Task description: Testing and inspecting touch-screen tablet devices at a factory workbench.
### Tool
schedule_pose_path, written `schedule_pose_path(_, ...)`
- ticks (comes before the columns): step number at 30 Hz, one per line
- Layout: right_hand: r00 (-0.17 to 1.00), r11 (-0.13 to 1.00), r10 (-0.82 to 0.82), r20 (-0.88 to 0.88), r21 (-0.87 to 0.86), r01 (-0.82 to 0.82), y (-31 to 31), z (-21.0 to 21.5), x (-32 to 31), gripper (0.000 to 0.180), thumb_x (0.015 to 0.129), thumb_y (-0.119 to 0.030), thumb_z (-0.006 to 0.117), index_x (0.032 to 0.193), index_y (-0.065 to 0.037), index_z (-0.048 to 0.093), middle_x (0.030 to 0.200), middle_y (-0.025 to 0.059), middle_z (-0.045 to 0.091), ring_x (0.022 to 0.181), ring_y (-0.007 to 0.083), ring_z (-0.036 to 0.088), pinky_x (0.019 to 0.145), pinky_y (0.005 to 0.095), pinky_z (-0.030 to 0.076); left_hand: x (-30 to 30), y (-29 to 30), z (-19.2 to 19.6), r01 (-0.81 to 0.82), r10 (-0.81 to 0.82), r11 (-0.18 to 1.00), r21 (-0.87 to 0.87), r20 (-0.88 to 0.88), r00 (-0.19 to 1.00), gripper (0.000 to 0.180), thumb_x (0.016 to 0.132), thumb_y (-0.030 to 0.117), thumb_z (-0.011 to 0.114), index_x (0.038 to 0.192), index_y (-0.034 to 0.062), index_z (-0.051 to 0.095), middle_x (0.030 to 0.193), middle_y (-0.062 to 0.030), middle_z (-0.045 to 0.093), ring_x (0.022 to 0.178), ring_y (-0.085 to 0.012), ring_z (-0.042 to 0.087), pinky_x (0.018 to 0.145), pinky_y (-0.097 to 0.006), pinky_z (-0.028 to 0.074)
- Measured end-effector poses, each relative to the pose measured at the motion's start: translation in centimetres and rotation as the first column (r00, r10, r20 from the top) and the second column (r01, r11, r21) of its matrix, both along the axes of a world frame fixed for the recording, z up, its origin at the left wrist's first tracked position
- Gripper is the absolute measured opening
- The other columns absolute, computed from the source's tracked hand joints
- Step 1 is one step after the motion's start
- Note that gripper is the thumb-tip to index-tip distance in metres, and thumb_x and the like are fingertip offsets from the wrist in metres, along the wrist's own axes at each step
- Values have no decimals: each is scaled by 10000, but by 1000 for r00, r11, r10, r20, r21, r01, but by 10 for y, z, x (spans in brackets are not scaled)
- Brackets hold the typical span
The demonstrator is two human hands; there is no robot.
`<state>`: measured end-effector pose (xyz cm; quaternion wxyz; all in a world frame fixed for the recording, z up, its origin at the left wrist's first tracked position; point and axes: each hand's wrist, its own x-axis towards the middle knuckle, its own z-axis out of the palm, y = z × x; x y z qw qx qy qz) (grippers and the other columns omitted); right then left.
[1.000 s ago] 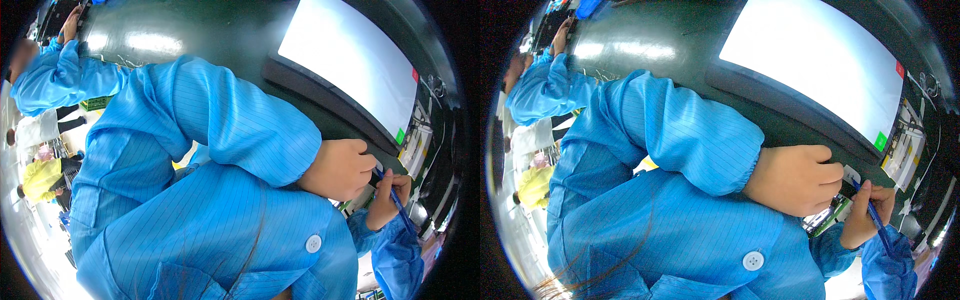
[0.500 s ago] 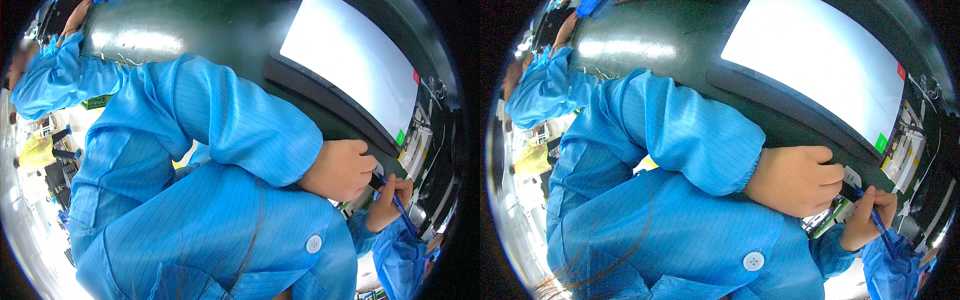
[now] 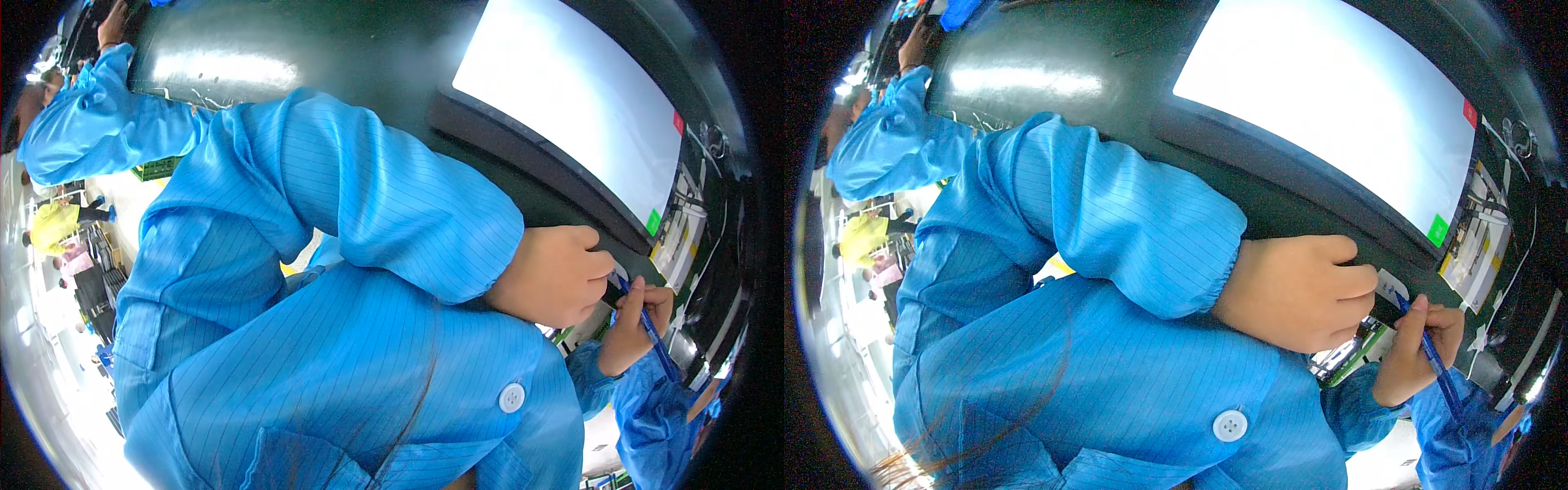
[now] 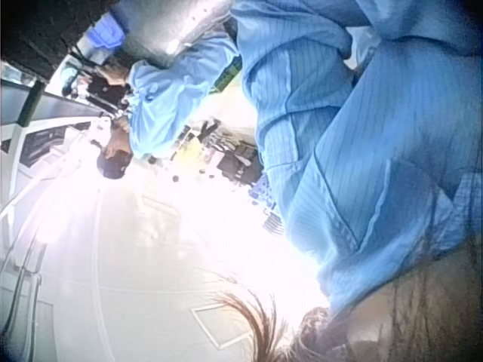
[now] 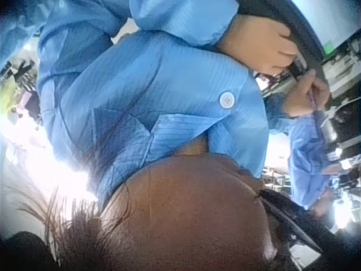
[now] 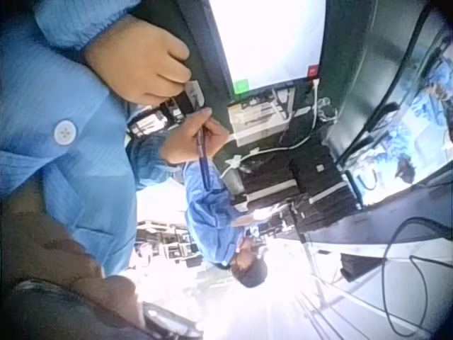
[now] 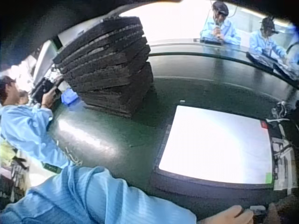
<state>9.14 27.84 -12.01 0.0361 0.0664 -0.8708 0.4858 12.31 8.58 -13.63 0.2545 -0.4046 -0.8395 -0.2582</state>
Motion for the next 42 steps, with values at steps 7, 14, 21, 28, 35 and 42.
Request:
schedule_pose_path(7, 1000, 1000, 6, -4, 14, -6, 0, 0, 0, 239, 818, 15, 531, 669, -55, 357, 543, 27, 397, 487, 69, 369, 478, 200, 291, 0, -1, 2, 7, -6, 1000, -9, 13, 1000, 118, 641, 217, 539, 632, 100, 554, 715, -23, 518, 737, -176, 456, 559, -290, 342)
schedule_pose_path(14, 1000, 998, -26, -18, 54, 27, -4, 3, 0, 243, 816, 33, 521, 665, -57, 353, 549, 29, 392, 493, 73, 361, 474, 206, 283, 0, -1, 2, 13, -13, 1000, -6, 6, 1000, 114, 640, 217, 539, 632, 104, 552, 712, -22, 514, 738, -176, 455, 558, -290, 343)
schedule_pose_path(21, 999, 999, 34, 5, -26, -33, 0, 1, 1, 243, 814, 48, 511, 660, -55, 353, 555, 30, 383, 492, 75, 350, 471, 209, 279, 0, -1, 2, 8, -8, 1000, -15, 10, 1000, 113, 643, 221, 539, 627, 109, 542, 714, -23, 509, 733, -174, 452, 559, -289, 344)
schedule_pose_path(28, 999, 996, -8, -33, -85, 5, 5, 3, -2, 228, 827, 16, 500, 664, -63, 362, 551, 18, 369, 490, 64, 328, 470, 199, 255, -3, 0, 1, 22, -22, 1000, -7, 16, 1000, 110, 650, 217, 533, 635, 109, 542, 723, -24, 510, 738, -176, 453, 560, -291, 347)
schedule_pose_path(35, 966, 995, 71, -249, 81, -52, 43, 51, -67, 193, 869, -123, 497, 1030, -23, 530, 706, 28, 472, 597, 79, 420, 538, 192, 356, -4, 1, -1, 1, -1, 1000, 31, -10, 1000, 117, 654, 220, 528, 640, 105, 543, 725, -33, 509, 742, -181, 457, 568, -303, 354)
schedule_pose_path(42, 754, 611, 622, -212, 733, -298, -37, 59, -246, 234, 804, -58, 570, 1030, -60, 509, 930, 120, 576, 880, 213, 548, 798, 311, 420, 2, -3, 0, 1, -2, 1000, 16, 27, 1000, 123, 663, 212, 521, 657, 94, 553, 749, -46, 519, 748, -191, 461, 578, -309, 357)
